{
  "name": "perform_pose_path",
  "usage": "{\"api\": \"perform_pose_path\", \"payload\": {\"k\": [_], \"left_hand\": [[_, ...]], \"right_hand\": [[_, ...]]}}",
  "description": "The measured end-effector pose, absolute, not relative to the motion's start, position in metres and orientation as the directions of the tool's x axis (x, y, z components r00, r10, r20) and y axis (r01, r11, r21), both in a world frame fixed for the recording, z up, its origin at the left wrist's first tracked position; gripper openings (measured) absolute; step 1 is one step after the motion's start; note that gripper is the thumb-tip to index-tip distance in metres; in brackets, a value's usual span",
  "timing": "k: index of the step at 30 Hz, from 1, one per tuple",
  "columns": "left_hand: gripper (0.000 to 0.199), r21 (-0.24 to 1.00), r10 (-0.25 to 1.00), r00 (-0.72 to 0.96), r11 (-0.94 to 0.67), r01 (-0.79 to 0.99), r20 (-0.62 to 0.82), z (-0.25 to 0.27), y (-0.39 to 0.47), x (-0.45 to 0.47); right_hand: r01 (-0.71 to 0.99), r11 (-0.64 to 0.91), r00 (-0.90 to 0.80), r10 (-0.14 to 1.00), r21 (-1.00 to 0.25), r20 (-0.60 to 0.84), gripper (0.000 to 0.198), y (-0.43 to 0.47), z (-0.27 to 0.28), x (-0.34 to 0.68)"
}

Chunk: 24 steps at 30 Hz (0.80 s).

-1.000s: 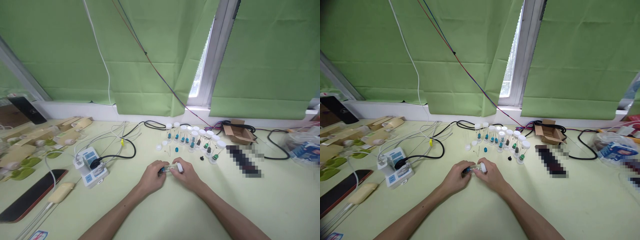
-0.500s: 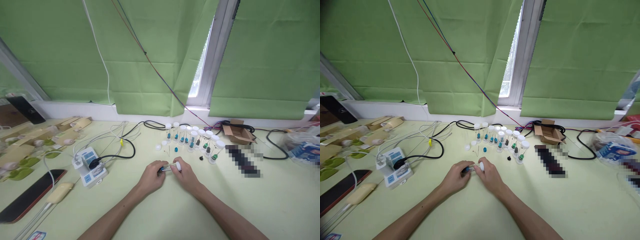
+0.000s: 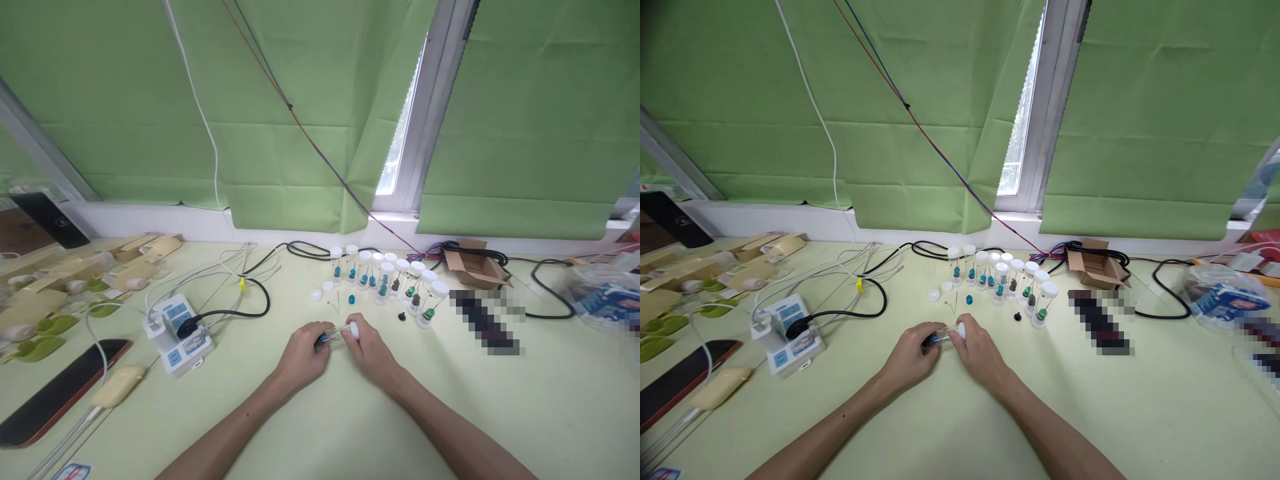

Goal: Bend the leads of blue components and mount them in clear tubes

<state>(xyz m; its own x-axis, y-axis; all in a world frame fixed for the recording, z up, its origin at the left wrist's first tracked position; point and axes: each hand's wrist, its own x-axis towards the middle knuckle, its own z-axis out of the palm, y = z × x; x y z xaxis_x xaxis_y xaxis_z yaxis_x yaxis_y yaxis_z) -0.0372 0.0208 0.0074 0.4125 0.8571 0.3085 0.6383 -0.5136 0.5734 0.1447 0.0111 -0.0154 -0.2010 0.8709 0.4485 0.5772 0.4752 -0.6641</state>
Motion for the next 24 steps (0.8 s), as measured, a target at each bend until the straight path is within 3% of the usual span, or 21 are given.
{"api": "perform_pose_path", "payload": {"k": [13,24], "left_hand": [[0.032,0.567,0.859,0.422,-0.509,0.647,0.29,0.01,0.0175,-0.0348],[0.035,0.648,0.845,0.434,-0.524,0.553,0.314,0.0073,0.016,-0.0342]], "right_hand": [[0.568,0.469,-0.224,0.879,-0.677,0.421,0.022,0.0152,-0.0083,0.1475],[0.45,0.417,-0.083,0.9,-0.79,0.428,0.023,0.0148,-0.0074,0.148]]}}
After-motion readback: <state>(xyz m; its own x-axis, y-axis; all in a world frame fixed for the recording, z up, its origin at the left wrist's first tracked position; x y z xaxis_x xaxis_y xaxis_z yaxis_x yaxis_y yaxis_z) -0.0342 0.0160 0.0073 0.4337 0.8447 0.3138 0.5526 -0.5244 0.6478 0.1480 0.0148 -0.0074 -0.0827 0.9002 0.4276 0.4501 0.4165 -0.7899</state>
